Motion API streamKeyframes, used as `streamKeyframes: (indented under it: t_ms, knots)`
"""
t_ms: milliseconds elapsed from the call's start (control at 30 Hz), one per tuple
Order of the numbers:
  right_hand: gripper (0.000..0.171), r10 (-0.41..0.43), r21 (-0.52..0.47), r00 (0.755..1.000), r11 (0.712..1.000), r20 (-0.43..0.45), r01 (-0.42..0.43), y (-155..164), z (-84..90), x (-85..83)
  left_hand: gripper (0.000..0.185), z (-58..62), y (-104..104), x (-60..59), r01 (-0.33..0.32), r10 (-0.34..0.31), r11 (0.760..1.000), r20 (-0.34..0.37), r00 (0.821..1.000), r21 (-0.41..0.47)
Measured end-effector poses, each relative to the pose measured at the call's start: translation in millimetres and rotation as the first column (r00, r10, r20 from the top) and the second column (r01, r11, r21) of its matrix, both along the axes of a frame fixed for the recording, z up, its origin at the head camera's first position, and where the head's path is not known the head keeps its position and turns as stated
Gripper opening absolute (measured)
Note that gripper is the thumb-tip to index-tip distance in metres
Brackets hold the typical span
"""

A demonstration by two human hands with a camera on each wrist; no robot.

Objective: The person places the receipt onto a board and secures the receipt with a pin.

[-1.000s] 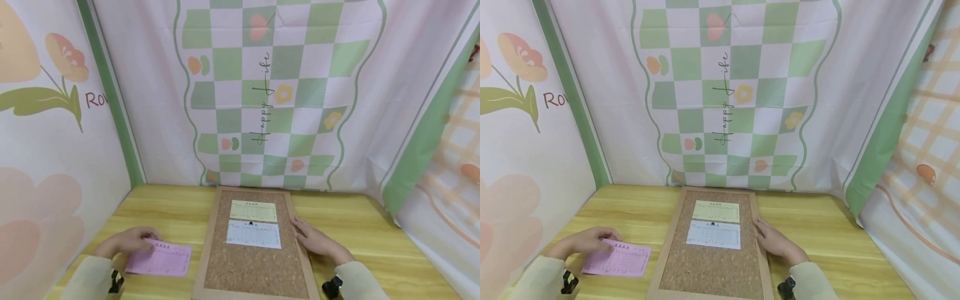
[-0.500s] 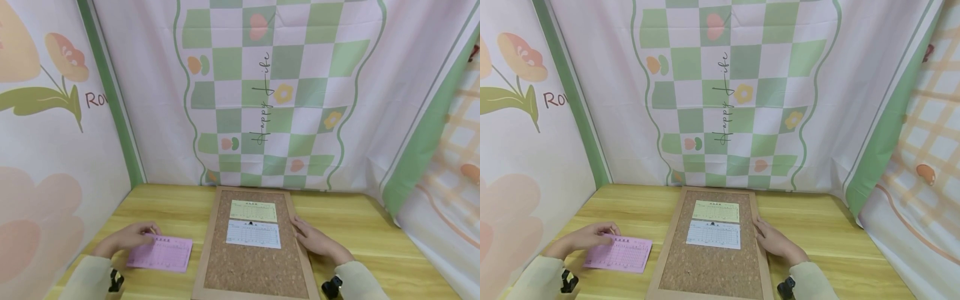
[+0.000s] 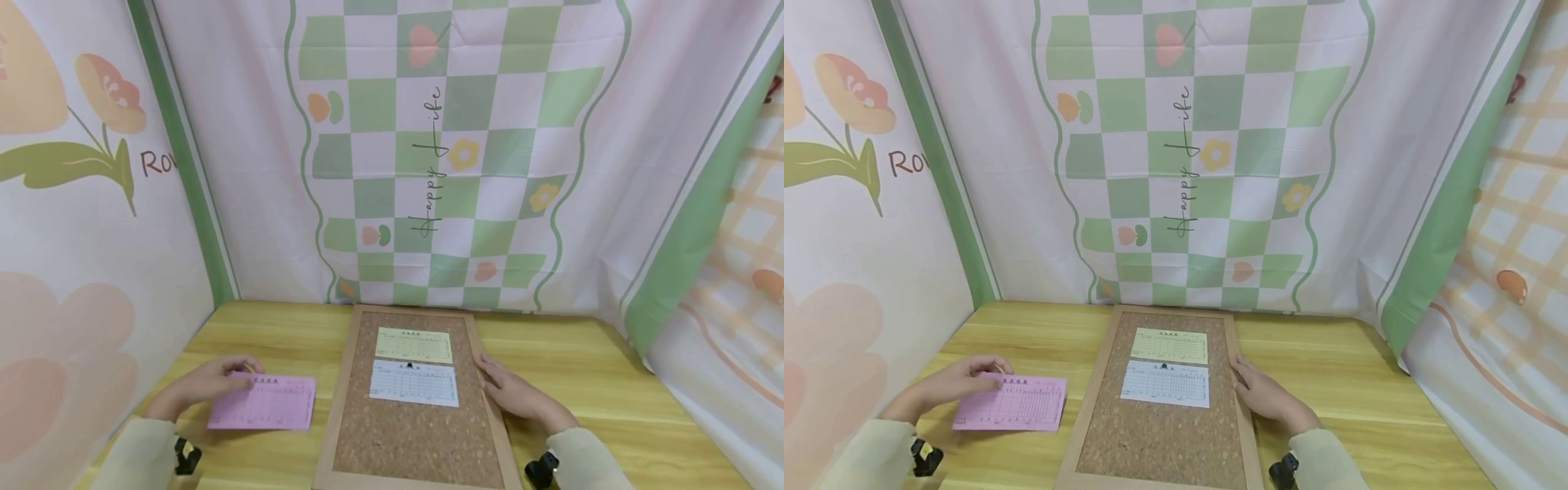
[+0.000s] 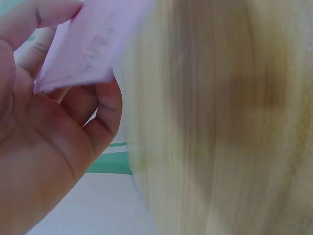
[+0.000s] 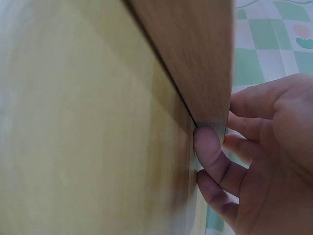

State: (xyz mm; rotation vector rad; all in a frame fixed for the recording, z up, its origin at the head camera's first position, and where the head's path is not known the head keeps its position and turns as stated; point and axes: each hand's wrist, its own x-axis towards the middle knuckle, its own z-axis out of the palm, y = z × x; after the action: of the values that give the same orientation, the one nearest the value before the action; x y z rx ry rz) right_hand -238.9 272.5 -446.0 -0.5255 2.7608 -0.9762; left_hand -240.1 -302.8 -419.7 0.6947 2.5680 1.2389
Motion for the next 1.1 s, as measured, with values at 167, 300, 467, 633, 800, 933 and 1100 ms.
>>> streamKeyframes:
  t_ms: [167,300,467,633,800,933,1100]
  knots:
    - [0.054,-0.003,0.001,1.0,1.0,0.0,0.003,0.6,-0.6,-0.1,0.023,3.6,-2.0,0.7,-0.013,0.012,0.999,0.03,0.999,0.042]
    - [0.054,-0.001,0.008,1.0,1.0,-0.003,0.001,0.9,-1.6,0.1,0.025,4.9,-3.2,1.0,-0.005,0.002,0.998,0.058,0.998,0.066]
    - [0.054,0.002,0.008,1.0,1.0,-0.006,-0.002,0.9,-2.4,0.4,0.027,7.4,-2.4,2.6,0.006,-0.015,0.995,0.098,0.995,0.097]
    - [0.055,0.003,0.009,1.0,1.0,-0.014,-0.003,0.7,-1.7,0.6,0.028,9.0,-0.1,3.0,-0.003,-0.012,0.992,0.118,0.993,0.129]
    - [0.055,0.003,0.016,1.0,1.0,-0.008,-0.003,0.6,-2.3,-1.1,0.028,7.8,2.9,1.0,-0.002,-0.012,0.991,0.101,0.995,0.137]
    - [0.055,0.0,0.015,1.0,1.0,-0.005,0.0,0.5,-2.7,-1.4,0.028,7.3,9.1,-0.5,-0.012,-0.001,0.993,0.103,0.995,0.121]
    - [0.055,-0.001,0.004,1.0,1.0,0.005,0.001,1.3,-2.4,-2.0,0.029,7.6,20.4,-3.0,-0.025,0.011,0.991,0.105,0.994,0.129]
